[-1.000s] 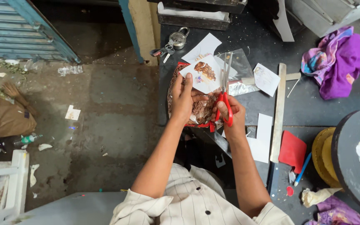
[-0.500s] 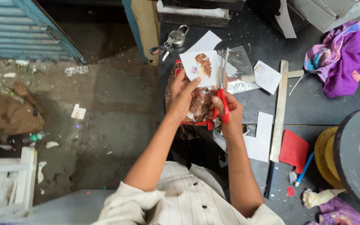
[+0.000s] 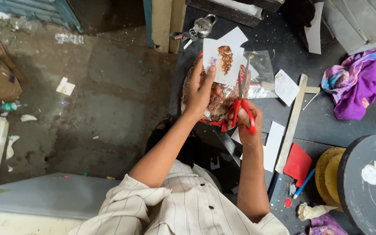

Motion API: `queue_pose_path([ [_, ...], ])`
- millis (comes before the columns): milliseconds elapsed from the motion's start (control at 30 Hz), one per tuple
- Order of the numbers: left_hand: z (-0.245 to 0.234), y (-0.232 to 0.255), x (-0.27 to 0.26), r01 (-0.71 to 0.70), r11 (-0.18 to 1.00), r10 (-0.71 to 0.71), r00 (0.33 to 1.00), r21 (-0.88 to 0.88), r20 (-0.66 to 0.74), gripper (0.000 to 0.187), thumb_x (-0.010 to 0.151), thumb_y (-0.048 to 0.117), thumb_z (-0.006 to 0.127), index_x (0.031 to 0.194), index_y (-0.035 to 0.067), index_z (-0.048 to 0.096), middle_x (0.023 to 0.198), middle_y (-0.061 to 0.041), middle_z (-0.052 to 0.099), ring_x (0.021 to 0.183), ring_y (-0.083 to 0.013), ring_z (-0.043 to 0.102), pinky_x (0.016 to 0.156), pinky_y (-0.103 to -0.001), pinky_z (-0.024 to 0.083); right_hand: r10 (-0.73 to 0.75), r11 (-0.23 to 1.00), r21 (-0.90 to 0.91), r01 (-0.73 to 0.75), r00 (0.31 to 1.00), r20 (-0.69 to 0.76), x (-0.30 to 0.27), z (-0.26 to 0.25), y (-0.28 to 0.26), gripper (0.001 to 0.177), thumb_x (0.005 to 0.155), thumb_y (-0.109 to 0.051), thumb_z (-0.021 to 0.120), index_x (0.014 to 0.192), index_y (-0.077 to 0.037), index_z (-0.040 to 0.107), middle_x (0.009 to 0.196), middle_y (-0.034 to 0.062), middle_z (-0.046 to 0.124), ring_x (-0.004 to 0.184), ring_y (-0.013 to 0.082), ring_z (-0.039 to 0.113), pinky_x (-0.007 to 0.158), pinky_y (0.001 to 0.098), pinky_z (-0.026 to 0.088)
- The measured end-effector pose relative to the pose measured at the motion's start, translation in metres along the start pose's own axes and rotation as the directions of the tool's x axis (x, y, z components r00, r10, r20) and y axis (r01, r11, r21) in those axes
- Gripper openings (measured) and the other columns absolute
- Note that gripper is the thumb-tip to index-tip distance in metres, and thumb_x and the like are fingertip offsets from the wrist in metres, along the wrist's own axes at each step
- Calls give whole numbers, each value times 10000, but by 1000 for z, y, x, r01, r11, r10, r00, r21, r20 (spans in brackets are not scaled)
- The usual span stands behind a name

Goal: The person uses red-handled scissors to cut out a printed image of a hairstyle from a white piece of paper. They hold the paper with their left hand and carefully trim the edges with the scissors in their right hand, working over a cluttered table.

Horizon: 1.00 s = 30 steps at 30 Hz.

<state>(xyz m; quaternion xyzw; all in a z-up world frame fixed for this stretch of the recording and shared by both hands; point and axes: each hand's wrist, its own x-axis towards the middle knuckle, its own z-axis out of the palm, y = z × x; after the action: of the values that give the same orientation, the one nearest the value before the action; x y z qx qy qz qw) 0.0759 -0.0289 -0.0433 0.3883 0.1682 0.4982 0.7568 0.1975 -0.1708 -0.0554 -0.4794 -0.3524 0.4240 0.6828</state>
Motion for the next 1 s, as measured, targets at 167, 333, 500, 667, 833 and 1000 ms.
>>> queue_pose_path([
  [167,4,-6,-1,-43,992,42,999,117,6,659,1044,245,614,1599,80,299,1033,-81,689,616,-88,594,562,-250,534,27,1000,2,-28,997,74,-2,-9,1,599,892,-371,815,1182,118,626,816,104,644,629,192,613,547,298,515],
  [333,3,-4,-1,-47,984,32,996,172,88,805,1007,130,697,1646,81,211,1094,-130,709,685,-92,629,608,-241,533,84,996,-28,-83,996,29,-2,-9,1,588,862,-350,817,1188,109,645,774,101,632,591,188,598,502,296,497],
  [500,3,6,0,-59,995,42,977,75,208,893,961,-15,688,1655,95,139,1284,-100,649,946,-102,661,661,-269,568,87,996,-8,-86,995,41,-2,-7,-2,553,874,-336,809,1160,108,648,775,110,644,588,192,607,501,296,500],
  [667,2,4,0,-67,994,48,978,87,204,947,972,-23,673,1666,109,43,1312,-124,642,1017,-127,680,730,-287,602,90,996,-5,-90,995,31,-3,-6,-4,583,864,-355,814,1184,105,653,756,106,644,573,189,607,495,293,500],
  [833,0,-10,1,-43,991,34,997,125,73,876,987,42,683,1608,103,67,1145,-186,696,857,-159,711,725,-296,621,106,994,-10,-106,994,18,-3,-8,-4,607,857,-378,811,1202,98,661,753,97,646,561,179,607,490,278,500],
  [1000,-1,-17,0,-14,994,9,999,106,46,717,992,62,705,1504,82,202,1074,-186,698,809,-151,700,677,-297,616,122,992,19,-122,993,8,-3,-10,0,576,840,-339,849,1157,96,642,770,107,647,566,184,608,481,291,506],
])
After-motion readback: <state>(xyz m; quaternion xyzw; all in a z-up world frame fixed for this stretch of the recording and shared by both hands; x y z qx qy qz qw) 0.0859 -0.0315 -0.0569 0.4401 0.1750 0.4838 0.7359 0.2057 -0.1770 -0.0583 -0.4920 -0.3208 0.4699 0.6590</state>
